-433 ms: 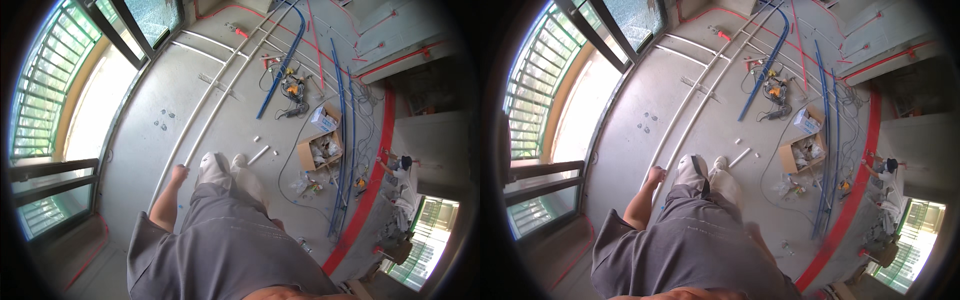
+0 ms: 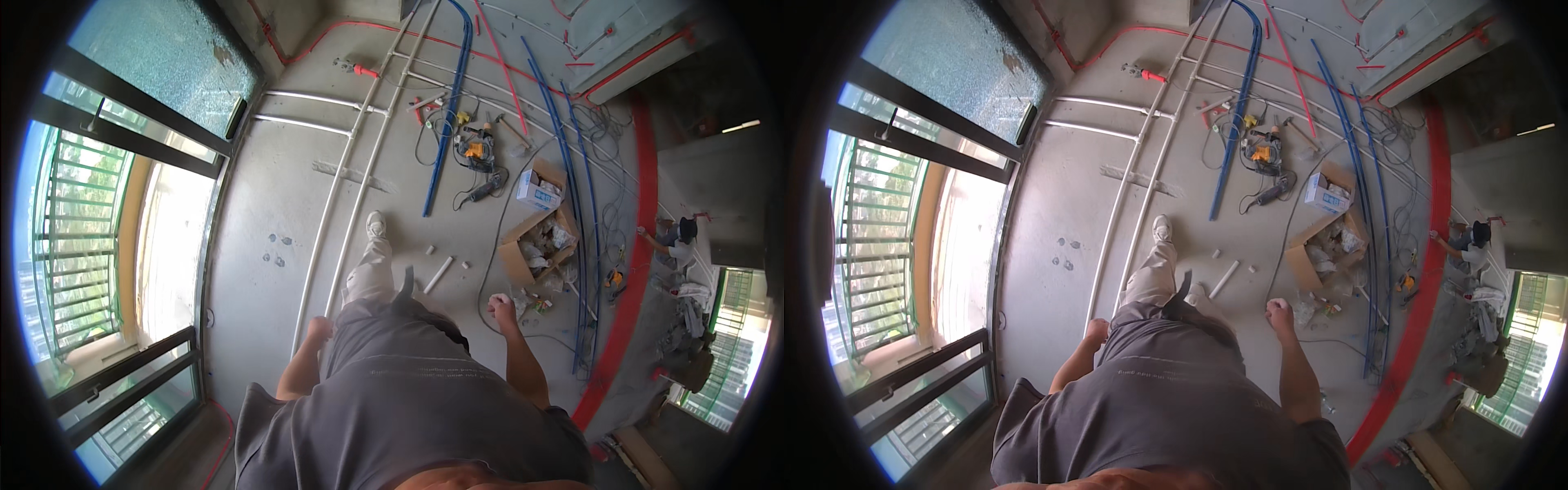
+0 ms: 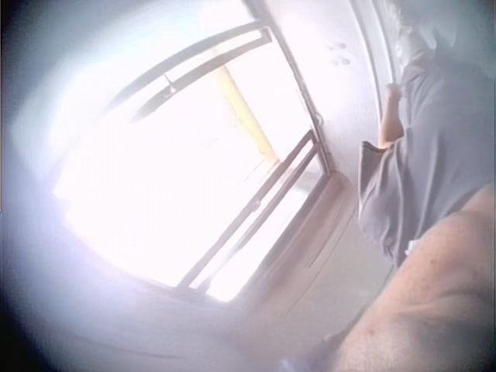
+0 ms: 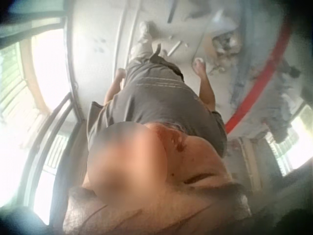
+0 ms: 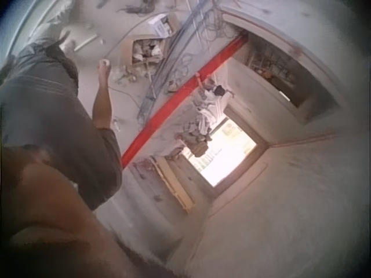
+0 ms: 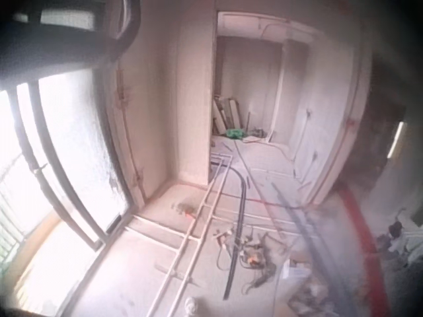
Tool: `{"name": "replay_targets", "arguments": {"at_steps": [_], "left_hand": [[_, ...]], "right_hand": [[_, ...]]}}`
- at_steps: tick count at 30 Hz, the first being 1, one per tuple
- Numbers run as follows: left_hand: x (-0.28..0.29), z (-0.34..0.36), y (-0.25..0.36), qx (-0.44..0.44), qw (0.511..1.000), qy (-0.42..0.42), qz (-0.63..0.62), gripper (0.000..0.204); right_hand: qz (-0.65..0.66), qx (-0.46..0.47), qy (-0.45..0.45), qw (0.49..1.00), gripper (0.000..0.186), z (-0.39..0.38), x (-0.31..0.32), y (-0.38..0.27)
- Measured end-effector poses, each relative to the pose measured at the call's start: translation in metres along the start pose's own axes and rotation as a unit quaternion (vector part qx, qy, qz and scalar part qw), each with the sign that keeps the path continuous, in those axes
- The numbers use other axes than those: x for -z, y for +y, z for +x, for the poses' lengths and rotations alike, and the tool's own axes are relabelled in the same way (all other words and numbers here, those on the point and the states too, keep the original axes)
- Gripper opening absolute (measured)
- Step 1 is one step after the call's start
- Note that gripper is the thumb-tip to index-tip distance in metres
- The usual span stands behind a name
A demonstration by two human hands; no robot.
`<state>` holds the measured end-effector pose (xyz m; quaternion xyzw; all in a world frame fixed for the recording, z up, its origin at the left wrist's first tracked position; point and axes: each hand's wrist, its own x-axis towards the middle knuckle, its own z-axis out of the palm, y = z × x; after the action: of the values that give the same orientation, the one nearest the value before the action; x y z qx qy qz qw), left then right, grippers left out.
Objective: The person positions white PVC pipes on a concrete floor, secures them with plastic clips using a hammer, and uses a power drill to fasten the clips. The person also handles red and blue pipes and various connectors during the process.
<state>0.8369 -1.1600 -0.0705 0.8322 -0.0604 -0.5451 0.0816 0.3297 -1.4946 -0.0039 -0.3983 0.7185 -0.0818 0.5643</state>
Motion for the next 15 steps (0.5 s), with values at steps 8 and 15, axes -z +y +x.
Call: {"name": "replay_targets", "arguments": {"at_steps": [8, 15], "left_hand": [[0.151, 0.05, 0.188, -0.052, 0.962, 0.053, -0.264, 0.014], [0.232, 0.103, 0.322, -0.079, 0.963, 0.093, -0.238, 0.02]], "right_hand": [[0.004, -0.099, -0.12, 0.988, 0.02, 0.016, -0.071, -0.052], [-0.226, 0.117, -0.084, 0.963, 0.014, 0.045, -0.092, -0.089]]}}
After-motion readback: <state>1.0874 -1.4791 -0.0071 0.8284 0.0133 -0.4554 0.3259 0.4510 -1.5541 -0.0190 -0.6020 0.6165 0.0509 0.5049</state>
